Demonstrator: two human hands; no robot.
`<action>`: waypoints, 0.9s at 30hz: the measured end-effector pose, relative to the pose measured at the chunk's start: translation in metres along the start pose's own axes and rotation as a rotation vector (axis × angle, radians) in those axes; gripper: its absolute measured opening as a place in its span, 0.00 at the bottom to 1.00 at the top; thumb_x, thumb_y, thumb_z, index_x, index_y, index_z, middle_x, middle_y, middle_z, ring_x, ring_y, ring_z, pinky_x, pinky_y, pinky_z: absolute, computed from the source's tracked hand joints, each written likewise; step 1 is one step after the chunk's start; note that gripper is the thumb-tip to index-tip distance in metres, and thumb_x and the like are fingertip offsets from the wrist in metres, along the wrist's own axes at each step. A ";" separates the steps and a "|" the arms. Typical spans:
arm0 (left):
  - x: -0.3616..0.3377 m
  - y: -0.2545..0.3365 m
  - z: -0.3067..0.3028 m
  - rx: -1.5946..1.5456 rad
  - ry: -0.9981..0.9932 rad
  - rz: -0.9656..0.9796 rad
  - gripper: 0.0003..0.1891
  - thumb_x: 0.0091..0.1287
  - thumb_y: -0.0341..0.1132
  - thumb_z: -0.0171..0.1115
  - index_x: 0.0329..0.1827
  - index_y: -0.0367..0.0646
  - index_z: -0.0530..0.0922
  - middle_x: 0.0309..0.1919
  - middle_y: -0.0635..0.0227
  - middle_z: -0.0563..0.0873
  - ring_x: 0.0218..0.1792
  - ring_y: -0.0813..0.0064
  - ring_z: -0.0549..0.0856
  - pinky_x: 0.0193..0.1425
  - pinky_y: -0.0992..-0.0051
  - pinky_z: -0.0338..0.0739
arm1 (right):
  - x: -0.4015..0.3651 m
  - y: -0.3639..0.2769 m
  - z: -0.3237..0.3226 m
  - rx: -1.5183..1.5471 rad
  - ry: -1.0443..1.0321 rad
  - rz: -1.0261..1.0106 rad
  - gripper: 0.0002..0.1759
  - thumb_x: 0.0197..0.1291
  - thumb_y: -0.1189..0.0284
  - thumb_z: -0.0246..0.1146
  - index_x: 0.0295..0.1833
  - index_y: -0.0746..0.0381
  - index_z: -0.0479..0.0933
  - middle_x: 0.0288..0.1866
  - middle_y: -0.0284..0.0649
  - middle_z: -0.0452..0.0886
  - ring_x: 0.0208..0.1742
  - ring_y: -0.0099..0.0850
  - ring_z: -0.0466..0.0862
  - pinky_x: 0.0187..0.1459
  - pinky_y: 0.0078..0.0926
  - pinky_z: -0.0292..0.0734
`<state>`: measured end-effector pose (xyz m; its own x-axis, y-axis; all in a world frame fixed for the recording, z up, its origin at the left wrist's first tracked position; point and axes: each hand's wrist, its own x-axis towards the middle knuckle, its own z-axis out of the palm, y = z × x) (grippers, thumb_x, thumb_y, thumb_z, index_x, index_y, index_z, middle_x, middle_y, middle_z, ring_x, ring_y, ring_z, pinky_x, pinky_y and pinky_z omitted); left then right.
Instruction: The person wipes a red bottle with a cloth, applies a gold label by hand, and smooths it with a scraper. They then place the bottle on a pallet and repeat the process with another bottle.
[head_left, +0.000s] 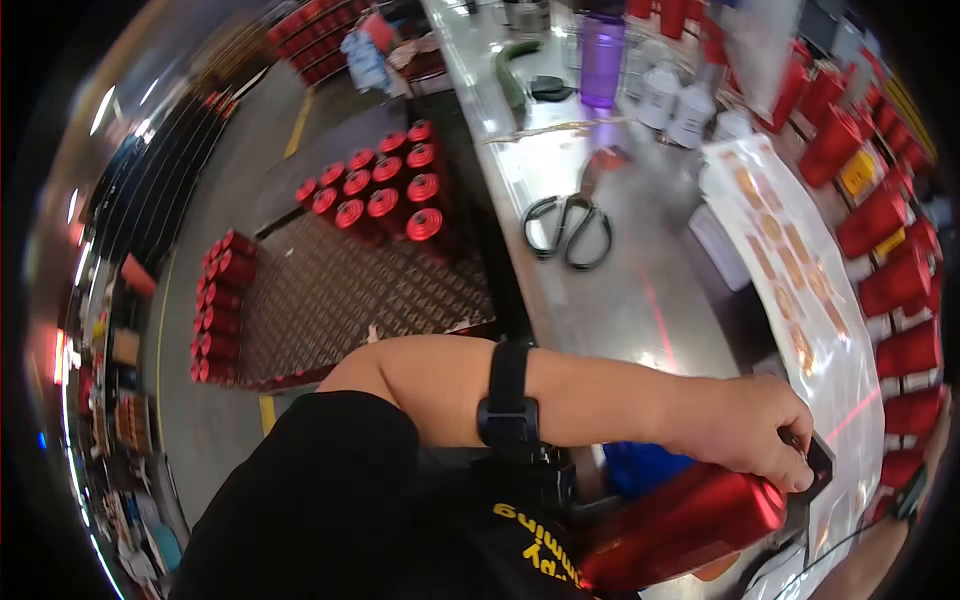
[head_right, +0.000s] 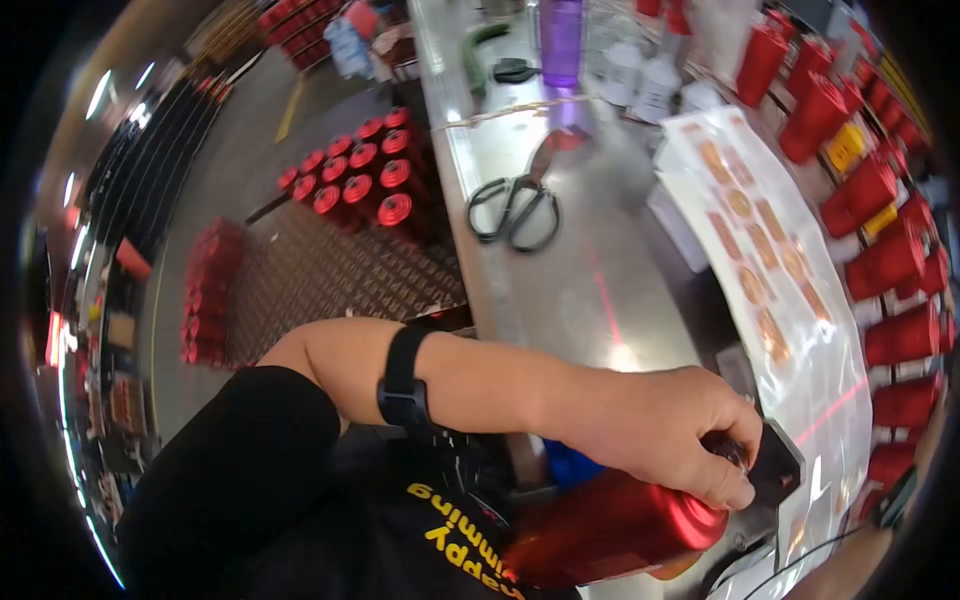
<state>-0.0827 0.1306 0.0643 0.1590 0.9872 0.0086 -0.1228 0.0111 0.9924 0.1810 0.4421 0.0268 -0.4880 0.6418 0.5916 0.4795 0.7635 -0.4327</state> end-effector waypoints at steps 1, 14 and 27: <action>-0.012 0.001 0.002 -0.036 0.054 0.030 0.17 0.65 0.43 0.69 0.40 0.35 0.81 0.28 0.67 0.83 0.33 0.79 0.81 0.41 0.76 0.76 | -0.027 -0.031 0.011 0.061 -0.050 -0.024 0.17 0.70 0.61 0.58 0.45 0.64 0.82 0.39 0.46 0.86 0.37 0.37 0.86 0.44 0.38 0.81; -0.320 -0.003 -0.093 -0.063 1.061 0.488 0.14 0.73 0.36 0.62 0.55 0.35 0.80 0.52 0.63 0.85 0.53 0.76 0.83 0.61 0.72 0.77 | -0.110 -0.238 0.062 0.182 -0.266 -0.072 0.16 0.70 0.61 0.59 0.44 0.64 0.82 0.38 0.45 0.85 0.36 0.36 0.84 0.42 0.37 0.80; -0.608 -0.246 -0.280 1.103 1.883 -0.368 0.15 0.64 0.40 0.69 0.47 0.40 0.81 0.45 0.54 0.85 0.48 0.53 0.82 0.55 0.60 0.75 | -0.036 -0.302 0.014 -0.173 -0.102 0.101 0.16 0.69 0.61 0.60 0.43 0.64 0.81 0.37 0.44 0.84 0.35 0.34 0.83 0.41 0.35 0.79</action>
<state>-0.4235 -0.4283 -0.2200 -0.8964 -0.0639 0.4387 0.2297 0.7795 0.5828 0.0438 0.1891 0.1267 -0.4977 0.7253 0.4756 0.6438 0.6764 -0.3578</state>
